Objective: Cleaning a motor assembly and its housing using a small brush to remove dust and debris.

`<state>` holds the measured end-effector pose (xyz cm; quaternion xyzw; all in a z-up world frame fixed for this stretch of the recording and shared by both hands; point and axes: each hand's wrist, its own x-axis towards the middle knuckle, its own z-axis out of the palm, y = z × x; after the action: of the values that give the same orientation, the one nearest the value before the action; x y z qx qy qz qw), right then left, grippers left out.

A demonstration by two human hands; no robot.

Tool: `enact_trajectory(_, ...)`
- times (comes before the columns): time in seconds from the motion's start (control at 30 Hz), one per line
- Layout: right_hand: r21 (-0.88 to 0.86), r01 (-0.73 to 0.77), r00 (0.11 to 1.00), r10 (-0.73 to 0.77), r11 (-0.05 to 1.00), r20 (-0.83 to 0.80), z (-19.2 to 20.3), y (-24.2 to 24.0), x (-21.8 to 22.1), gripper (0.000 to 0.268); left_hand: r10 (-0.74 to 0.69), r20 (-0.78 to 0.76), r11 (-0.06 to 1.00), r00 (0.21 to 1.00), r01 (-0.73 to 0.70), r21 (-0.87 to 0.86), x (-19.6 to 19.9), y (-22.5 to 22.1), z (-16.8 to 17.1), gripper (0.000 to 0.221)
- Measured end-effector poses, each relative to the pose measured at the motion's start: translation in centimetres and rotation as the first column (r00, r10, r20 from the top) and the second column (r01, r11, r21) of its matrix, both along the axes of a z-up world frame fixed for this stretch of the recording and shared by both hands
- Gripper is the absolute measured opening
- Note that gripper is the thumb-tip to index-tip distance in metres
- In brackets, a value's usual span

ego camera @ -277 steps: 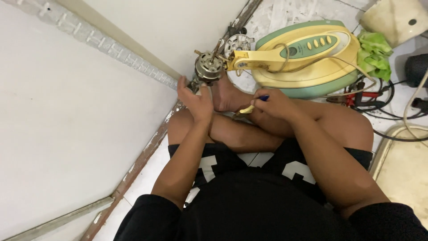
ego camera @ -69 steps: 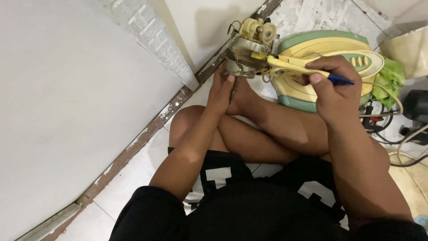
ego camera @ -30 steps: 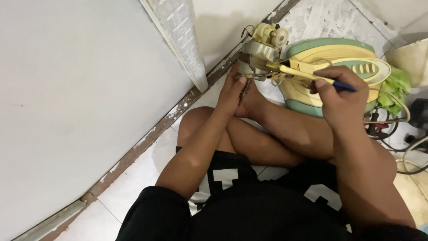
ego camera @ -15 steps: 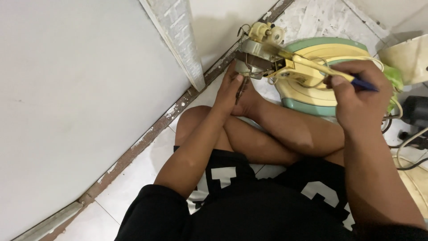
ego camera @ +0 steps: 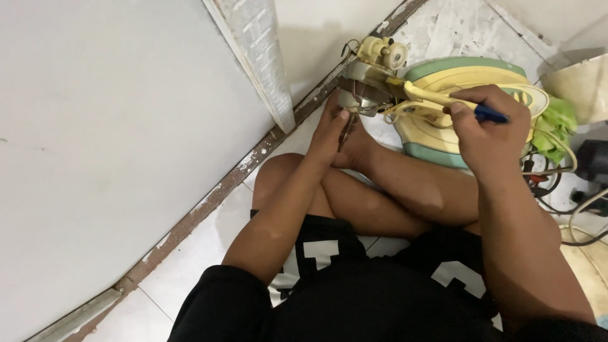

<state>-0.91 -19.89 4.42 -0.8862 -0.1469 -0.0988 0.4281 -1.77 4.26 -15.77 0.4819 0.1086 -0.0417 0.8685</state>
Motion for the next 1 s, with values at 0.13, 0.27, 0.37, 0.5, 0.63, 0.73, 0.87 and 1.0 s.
enact_trajectory(0.13,0.076,0.004,0.999,0.000,0.997,-0.052,0.0,-0.6,-0.5,0.015,-0.007,-0.051,0.999,0.999,0.009,0.043,-0.1,0.1,0.0,0.060)
enact_trajectory(0.27,-0.111,0.047,0.996,-0.038,0.993,0.079,-0.4,-2.4,-0.5,0.014,-0.002,0.020,0.999,1.000,0.003,-0.034,-0.3,-0.1,0.8,0.063)
enact_trajectory(0.37,-0.070,0.056,0.998,-0.055,0.996,0.022,0.0,-2.5,-0.8,0.013,-0.009,0.044,1.000,0.999,0.010,-0.016,-0.2,0.0,1.4,0.067)
enact_trajectory(0.5,0.118,0.088,0.996,-0.088,0.989,-0.010,-0.7,-2.6,-0.5,0.011,-0.005,-0.029,1.000,1.000,0.005,-0.022,-0.3,0.0,0.8,0.068)
enact_trajectory(0.63,0.279,0.146,0.985,-0.112,0.949,-0.132,-1.5,-1.9,1.2,0.014,-0.010,0.005,1.000,1.000,0.010,0.014,-0.4,0.0,0.5,0.069)
enact_trajectory(0.73,0.317,0.151,0.969,-0.077,0.936,-0.234,-2.6,-0.6,2.5,0.017,-0.043,-0.048,0.999,0.998,0.044,0.030,-0.3,0.1,1.5,0.070)
enact_trajectory(0.87,0.293,0.119,0.933,-0.006,0.949,-0.361,-4.4,1.8,1.9,0.017,-0.074,-0.080,0.991,0.994,0.082,0.108,-0.5,0.3,2.4,0.076)
enact_trajectory(1.0,0.345,0.119,0.951,-0.007,0.931,-0.308,-4.1,2.4,0.6,0.018,-0.062,-0.040,0.996,0.997,0.064,0.060,-0.4,0.2,2.1,0.078)
